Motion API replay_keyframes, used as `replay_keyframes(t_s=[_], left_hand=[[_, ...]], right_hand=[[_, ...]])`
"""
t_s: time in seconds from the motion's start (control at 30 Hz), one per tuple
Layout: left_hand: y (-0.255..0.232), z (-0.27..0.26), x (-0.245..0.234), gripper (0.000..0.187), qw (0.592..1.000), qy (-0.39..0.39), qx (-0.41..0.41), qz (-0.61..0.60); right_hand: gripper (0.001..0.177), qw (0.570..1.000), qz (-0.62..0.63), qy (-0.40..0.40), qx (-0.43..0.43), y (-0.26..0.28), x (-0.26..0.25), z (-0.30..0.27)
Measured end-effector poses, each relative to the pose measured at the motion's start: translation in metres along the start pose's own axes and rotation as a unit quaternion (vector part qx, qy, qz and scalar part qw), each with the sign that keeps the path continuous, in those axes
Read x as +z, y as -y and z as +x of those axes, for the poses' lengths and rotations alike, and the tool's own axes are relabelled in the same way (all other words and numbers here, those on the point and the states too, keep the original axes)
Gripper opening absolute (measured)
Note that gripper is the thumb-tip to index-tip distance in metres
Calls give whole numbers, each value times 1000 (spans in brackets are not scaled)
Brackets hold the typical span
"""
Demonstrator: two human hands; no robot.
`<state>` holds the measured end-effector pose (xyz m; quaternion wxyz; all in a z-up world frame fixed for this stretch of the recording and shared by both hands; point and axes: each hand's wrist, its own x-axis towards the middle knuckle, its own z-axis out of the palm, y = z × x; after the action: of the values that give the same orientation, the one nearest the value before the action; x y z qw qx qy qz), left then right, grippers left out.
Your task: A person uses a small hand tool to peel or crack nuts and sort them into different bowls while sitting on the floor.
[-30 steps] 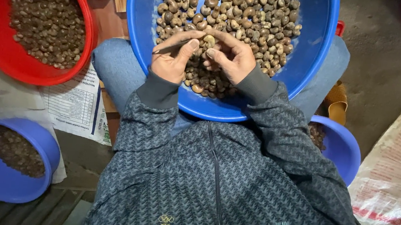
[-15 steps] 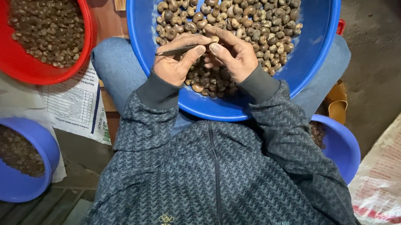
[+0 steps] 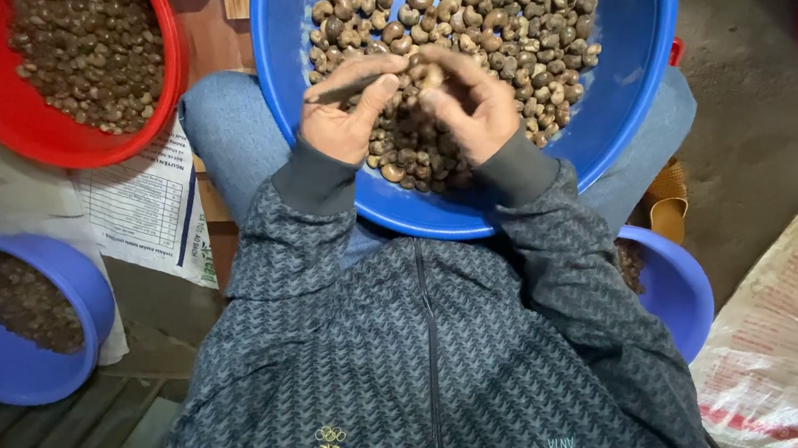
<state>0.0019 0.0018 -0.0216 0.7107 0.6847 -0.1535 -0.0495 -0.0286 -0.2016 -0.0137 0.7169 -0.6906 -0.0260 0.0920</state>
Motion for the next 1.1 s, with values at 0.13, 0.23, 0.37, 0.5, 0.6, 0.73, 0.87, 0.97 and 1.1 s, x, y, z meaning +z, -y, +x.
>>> replay_keyframes(t_s=[0.13, 0.23, 0.37, 0.5, 0.6, 0.73, 0.87, 0.97, 1.1], left_hand=[[5, -3, 0, 19, 995, -66, -76, -21], [8, -5, 1, 16, 992, -90, -77, -43], [8, -4, 2, 15, 990, -92, -83, -67], [3, -4, 1, 15, 992, -82, -79, -47], [4, -5, 1, 14, 994, -81, -65, -41], [8, -6, 0, 15, 994, -91, -61, -9], [8, -5, 3, 15, 993, -102, -49, -18], [10, -4, 3, 14, 993, -103, -53, -30], [16, -7, 2, 16, 991, -111, -64, -31]], right_hand=[[37, 996, -11, -62, -63, 15, -28, -16], [27, 967, -121, -168, -150, 29, -61, -55], [23, 904, -136, -403, -40, 5, -119, -133], [19, 836, -210, -505, 34, -110, -186, -230], [26, 818, -57, -528, 222, -143, -170, -294], [34, 762, 69, -585, 268, -187, -169, -353], [35, 783, -57, -587, 199, -166, -181, -328], [36, 784, -146, -584, 153, -162, -188, -314], [38, 775, -256, -571, 87, -153, -197, -287]])
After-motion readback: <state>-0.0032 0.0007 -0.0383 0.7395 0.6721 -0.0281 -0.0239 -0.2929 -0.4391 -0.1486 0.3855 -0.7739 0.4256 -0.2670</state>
